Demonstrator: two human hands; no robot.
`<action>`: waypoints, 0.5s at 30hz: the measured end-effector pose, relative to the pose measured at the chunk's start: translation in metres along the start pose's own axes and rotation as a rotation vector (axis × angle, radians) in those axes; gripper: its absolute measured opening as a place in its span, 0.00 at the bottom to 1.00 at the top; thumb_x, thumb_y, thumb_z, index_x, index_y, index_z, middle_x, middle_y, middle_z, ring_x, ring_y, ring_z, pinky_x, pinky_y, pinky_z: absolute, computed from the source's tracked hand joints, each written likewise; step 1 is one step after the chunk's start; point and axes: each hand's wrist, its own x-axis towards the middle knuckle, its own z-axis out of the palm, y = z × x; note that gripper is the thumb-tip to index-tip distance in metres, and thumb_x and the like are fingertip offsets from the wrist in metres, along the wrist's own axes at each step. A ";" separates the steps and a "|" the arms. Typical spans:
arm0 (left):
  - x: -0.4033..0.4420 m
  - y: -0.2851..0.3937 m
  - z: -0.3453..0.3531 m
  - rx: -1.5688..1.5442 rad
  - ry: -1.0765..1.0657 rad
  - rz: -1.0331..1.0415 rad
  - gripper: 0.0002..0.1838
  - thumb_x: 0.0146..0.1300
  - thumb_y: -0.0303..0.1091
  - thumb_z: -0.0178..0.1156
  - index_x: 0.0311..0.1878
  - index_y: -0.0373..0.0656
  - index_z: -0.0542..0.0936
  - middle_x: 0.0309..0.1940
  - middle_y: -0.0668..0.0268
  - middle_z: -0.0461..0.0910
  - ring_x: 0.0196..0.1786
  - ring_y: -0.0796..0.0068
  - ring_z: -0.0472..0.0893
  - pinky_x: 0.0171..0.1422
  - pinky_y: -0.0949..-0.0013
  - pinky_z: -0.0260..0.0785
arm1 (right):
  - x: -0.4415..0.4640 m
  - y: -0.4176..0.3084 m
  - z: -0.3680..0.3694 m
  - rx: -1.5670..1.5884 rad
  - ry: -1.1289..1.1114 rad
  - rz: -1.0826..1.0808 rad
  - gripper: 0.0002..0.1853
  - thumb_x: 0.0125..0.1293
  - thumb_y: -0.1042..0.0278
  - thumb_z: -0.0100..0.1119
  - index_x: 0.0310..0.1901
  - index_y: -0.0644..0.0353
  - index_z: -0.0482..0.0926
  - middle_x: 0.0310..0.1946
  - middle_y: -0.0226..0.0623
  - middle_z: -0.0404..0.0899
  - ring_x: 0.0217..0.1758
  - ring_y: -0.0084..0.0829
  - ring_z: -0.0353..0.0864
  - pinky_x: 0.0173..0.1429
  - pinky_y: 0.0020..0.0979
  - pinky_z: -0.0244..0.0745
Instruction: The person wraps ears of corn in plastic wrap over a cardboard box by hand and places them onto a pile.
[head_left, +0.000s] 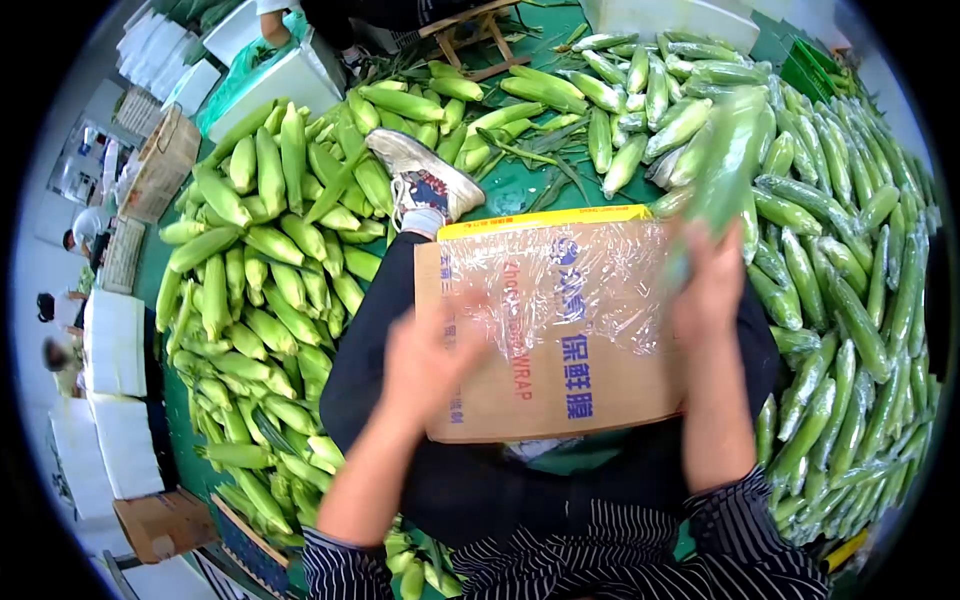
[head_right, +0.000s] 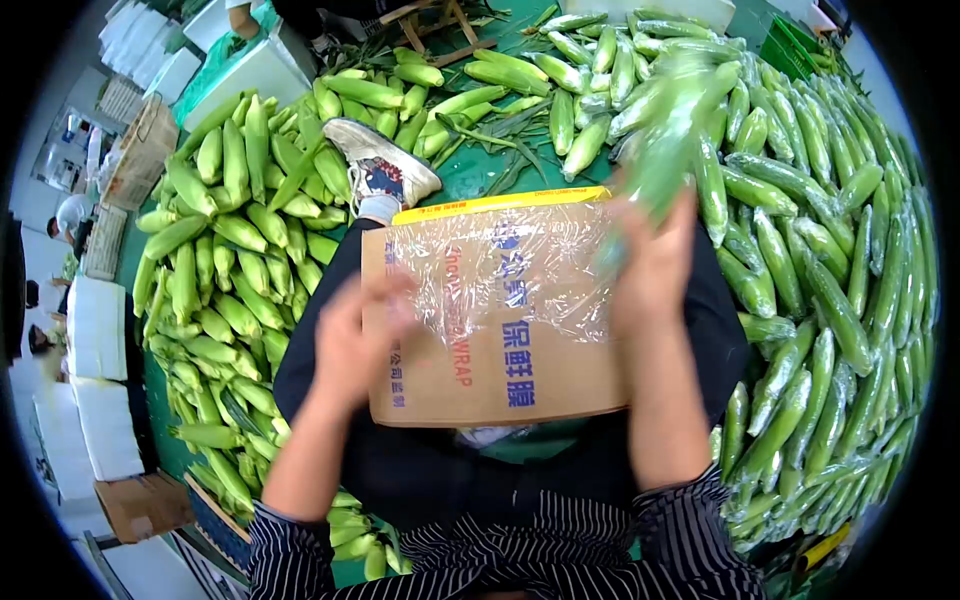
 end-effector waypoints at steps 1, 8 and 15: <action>0.043 -0.021 -0.007 -0.266 0.223 -0.127 0.25 0.75 0.40 0.65 0.67 0.32 0.79 0.47 0.58 0.90 0.48 0.66 0.89 0.57 0.65 0.79 | 0.034 -0.002 -0.020 0.119 0.109 0.015 0.38 0.82 0.56 0.57 0.84 0.62 0.54 0.74 0.47 0.71 0.75 0.39 0.72 0.79 0.41 0.65; 0.234 -0.267 -0.031 0.536 0.495 -0.345 0.37 0.67 0.47 0.66 0.71 0.29 0.74 0.65 0.40 0.78 0.69 0.37 0.75 0.77 0.47 0.65 | -0.042 0.030 -0.129 -0.420 -0.184 0.072 0.24 0.72 0.76 0.65 0.69 0.69 0.77 0.69 0.49 0.76 0.68 0.38 0.81 0.70 0.40 0.79; 0.277 -0.282 -0.015 0.471 0.807 -0.663 0.48 0.51 0.51 0.79 0.70 0.33 0.73 0.67 0.38 0.76 0.71 0.35 0.73 0.81 0.47 0.63 | -0.042 0.041 -0.172 -0.394 -0.009 0.113 0.11 0.76 0.77 0.61 0.57 0.68 0.82 0.42 0.38 0.85 0.42 0.27 0.84 0.49 0.28 0.79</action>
